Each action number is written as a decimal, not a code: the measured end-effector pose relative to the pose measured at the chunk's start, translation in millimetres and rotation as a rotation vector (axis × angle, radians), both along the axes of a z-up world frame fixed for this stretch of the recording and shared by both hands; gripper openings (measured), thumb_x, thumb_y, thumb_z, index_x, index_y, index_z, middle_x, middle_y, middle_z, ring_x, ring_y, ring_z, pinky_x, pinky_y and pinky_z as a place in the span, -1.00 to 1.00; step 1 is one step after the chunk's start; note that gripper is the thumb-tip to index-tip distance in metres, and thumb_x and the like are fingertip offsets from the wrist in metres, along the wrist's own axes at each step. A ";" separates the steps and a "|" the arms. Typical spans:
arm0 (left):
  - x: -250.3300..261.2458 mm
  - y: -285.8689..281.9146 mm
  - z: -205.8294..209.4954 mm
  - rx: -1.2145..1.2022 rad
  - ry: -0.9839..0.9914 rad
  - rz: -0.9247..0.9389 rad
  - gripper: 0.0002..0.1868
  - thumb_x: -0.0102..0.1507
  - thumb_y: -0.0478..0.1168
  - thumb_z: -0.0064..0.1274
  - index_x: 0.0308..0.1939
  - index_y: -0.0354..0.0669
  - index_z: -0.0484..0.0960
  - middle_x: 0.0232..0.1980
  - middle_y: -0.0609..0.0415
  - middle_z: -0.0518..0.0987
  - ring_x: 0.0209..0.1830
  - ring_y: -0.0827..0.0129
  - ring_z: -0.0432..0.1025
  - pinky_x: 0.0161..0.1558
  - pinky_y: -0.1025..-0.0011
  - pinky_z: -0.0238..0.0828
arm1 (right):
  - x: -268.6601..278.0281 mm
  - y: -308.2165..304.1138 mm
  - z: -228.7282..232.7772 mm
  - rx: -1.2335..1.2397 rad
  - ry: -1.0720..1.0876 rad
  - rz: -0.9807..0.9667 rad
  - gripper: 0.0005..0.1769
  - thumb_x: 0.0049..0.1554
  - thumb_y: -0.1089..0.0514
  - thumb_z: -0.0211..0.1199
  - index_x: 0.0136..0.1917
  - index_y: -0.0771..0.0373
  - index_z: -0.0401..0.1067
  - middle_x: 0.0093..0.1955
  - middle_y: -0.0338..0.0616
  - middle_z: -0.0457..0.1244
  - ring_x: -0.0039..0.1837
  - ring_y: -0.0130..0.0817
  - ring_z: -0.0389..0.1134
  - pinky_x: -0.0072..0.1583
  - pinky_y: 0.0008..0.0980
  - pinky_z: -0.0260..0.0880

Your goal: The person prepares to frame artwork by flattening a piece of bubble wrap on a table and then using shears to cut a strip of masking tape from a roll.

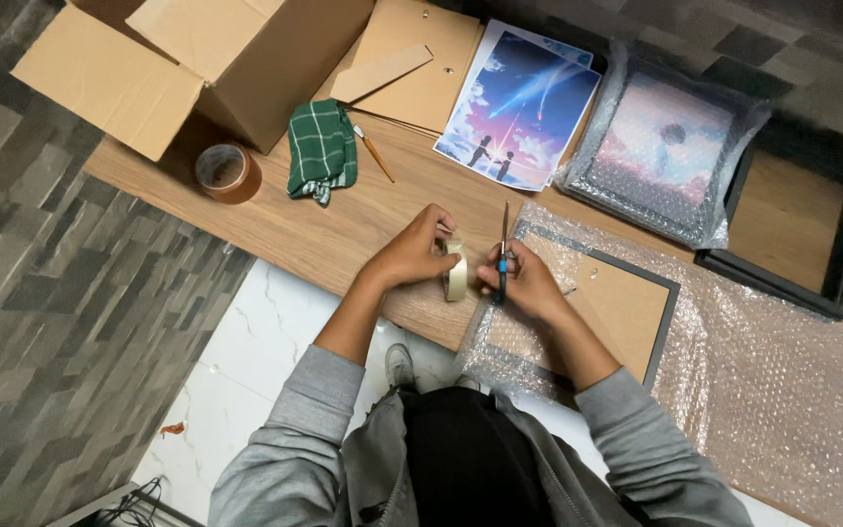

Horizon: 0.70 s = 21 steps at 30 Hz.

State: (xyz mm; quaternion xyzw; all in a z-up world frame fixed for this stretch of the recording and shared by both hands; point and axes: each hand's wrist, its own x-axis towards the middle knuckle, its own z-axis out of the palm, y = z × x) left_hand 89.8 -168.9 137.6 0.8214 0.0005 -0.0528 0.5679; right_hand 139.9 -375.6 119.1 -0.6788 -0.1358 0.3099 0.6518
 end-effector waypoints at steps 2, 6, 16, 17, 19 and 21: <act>0.7 1.5 -3.5 -0.004 0.014 0.005 -0.50 -0.01 -0.33 0.09 -0.08 -0.31 0.19 -0.01 -0.27 0.28 0.06 -0.11 0.34 0.00 0.22 0.37 | 18.6 -14.5 4.4 -0.049 0.001 0.068 -0.59 -0.08 0.21 0.37 -0.01 0.29 0.25 -0.35 -0.10 0.27 -0.38 -0.40 0.32 -0.26 -0.55 0.34; 6.9 4.9 -20.1 -0.076 0.018 0.031 -0.47 -0.03 -0.31 0.11 -0.08 -0.36 0.20 -0.02 -0.28 0.24 0.04 -0.11 0.35 -0.04 0.24 0.39 | 44.0 -20.7 43.8 -0.548 -0.426 0.311 -0.52 -0.24 -0.06 0.45 -0.06 0.07 0.43 -0.43 -0.07 0.25 -0.27 -0.18 0.31 -0.16 -0.36 0.23; 13.0 7.1 -30.2 -0.115 0.029 0.041 -0.41 -0.06 -0.28 0.16 -0.05 -0.42 0.23 0.01 -0.32 0.23 0.03 -0.12 0.36 -0.03 0.20 0.37 | 77.6 -2.0 66.4 -0.759 -0.477 0.675 -0.41 -0.31 -0.19 0.44 0.01 -0.05 0.47 -0.13 -0.02 0.35 0.05 0.02 0.33 0.10 -0.19 0.31; 12.6 7.3 -26.2 -0.115 0.028 0.043 -0.41 -0.06 -0.28 0.16 -0.05 -0.42 0.23 0.01 -0.32 0.23 0.03 -0.12 0.36 -0.03 0.20 0.37 | 77.5 1.1 67.9 -0.759 -0.478 0.676 -0.41 -0.31 -0.19 0.44 0.01 -0.05 0.47 -0.13 -0.02 0.35 0.05 0.02 0.33 0.10 -0.19 0.31; 10.9 7.2 -18.4 -0.102 0.037 0.037 -0.41 -0.07 -0.28 0.16 -0.06 -0.42 0.25 0.01 -0.32 0.23 0.02 -0.13 0.36 -0.03 0.20 0.38 | 76.6 6.9 70.6 -0.743 -0.510 0.706 -0.39 -0.32 -0.18 0.45 0.01 -0.02 0.47 -0.12 0.01 0.35 0.05 0.04 0.33 0.10 -0.15 0.31; 11.2 7.4 -15.8 -0.094 0.034 0.025 -0.41 -0.08 -0.27 0.16 -0.06 -0.42 0.25 0.01 -0.31 0.23 0.02 -0.14 0.36 -0.02 0.20 0.37 | 80.1 11.4 65.1 -0.755 -0.506 0.727 -0.40 -0.33 -0.19 0.45 0.01 -0.07 0.47 -0.16 -0.01 0.35 0.01 0.00 0.34 0.06 -0.19 0.32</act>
